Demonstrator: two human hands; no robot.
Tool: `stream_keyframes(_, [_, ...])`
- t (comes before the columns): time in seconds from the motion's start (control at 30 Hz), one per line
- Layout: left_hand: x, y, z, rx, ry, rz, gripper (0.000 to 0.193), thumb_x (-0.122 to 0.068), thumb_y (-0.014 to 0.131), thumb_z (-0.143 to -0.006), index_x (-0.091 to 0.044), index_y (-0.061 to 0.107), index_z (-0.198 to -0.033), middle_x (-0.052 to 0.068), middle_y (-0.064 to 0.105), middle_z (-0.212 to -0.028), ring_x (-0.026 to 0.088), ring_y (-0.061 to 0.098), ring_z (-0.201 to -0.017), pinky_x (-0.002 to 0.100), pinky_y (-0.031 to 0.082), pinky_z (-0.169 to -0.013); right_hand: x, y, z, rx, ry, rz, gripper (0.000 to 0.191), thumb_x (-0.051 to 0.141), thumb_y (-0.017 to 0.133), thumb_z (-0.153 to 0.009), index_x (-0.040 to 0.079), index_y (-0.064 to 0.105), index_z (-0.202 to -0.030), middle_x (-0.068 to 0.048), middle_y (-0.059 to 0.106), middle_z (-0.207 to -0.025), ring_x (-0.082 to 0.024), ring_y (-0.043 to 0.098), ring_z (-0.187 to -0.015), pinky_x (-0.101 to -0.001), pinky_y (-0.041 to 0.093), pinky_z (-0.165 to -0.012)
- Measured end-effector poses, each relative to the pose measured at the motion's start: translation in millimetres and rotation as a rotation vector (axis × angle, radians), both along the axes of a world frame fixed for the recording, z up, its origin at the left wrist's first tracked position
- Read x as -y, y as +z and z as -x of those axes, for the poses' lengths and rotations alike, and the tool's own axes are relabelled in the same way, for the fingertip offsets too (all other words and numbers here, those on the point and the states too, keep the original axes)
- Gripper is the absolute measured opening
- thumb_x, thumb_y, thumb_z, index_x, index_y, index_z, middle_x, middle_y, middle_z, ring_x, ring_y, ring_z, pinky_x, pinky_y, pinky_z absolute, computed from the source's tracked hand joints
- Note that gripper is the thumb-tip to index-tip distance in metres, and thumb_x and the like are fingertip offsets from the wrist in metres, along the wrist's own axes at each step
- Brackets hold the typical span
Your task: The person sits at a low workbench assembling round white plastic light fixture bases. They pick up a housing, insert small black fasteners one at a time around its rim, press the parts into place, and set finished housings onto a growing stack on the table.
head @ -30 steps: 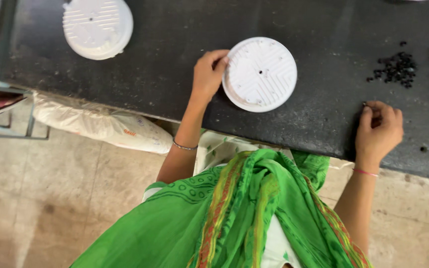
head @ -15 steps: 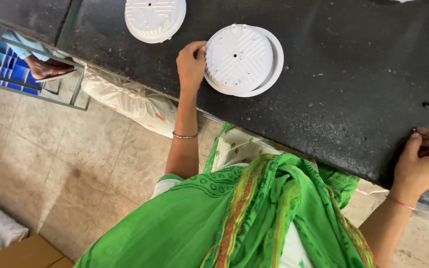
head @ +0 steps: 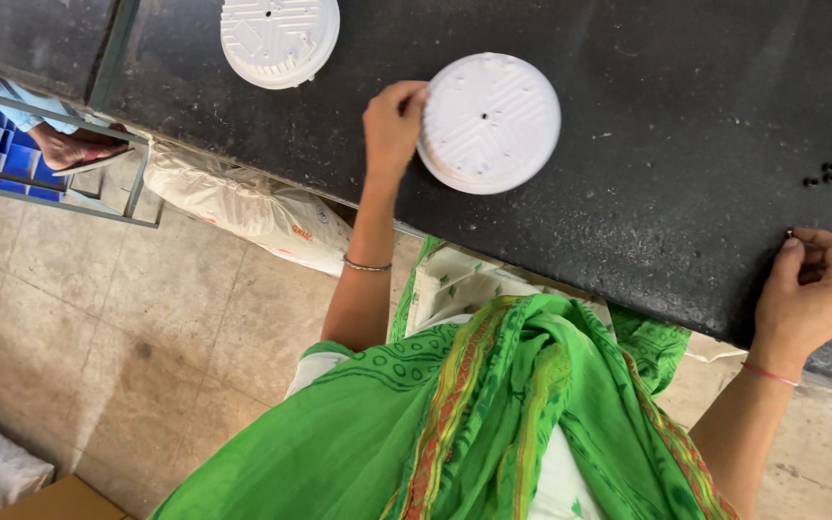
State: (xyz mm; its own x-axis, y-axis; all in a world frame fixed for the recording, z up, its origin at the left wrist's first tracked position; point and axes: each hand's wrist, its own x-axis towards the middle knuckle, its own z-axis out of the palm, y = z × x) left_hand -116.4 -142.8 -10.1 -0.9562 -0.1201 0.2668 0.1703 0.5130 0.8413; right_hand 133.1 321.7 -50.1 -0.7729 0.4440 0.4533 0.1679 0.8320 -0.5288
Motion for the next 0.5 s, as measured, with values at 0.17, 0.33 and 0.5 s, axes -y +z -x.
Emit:
stream_keyframes(0.17, [-54,-6,-4,-0.068,-0.187,-0.006,0.012,-0.01,0.072,-0.093,-0.006,0.078,-0.102,0.011,0.075,-0.092,0.023,0.073,-0.081,0.032,0.056,-0.075,10,13,0,-0.046,0.007,-0.043,0.014,-0.004,0.067,-0.094,0.002,0.072,-0.106,-0.01,0.061,-0.096,-0.023,0.06,-0.083,-0.0345,0.05,-0.077])
stream_keyframes(0.33, [-118,-7,2,-0.032,-0.465,-0.03,0.01,-0.008,0.071,-0.095,-0.004,0.076,-0.102,0.01,0.074,-0.092,0.02,0.072,-0.08,0.032,0.056,-0.073,24,25,-1,-0.132,-0.1,0.0,0.006,-0.002,0.073,-0.102,0.002,0.075,-0.107,-0.013,0.063,-0.098,-0.026,0.061,-0.083,-0.0377,0.049,-0.074])
stream_keyframes(0.5, [-150,2,1,0.32,-0.682,-0.079,0.015,-0.009,0.063,-0.099,-0.005,0.072,-0.11,0.005,0.075,-0.089,0.013,0.068,-0.075,0.03,0.055,-0.067,48,39,6,-0.084,-0.181,0.052,0.009,0.006,0.077,-0.1,0.004,0.077,-0.109,-0.01,0.065,-0.094,-0.021,0.063,-0.074,-0.0344,0.052,-0.069])
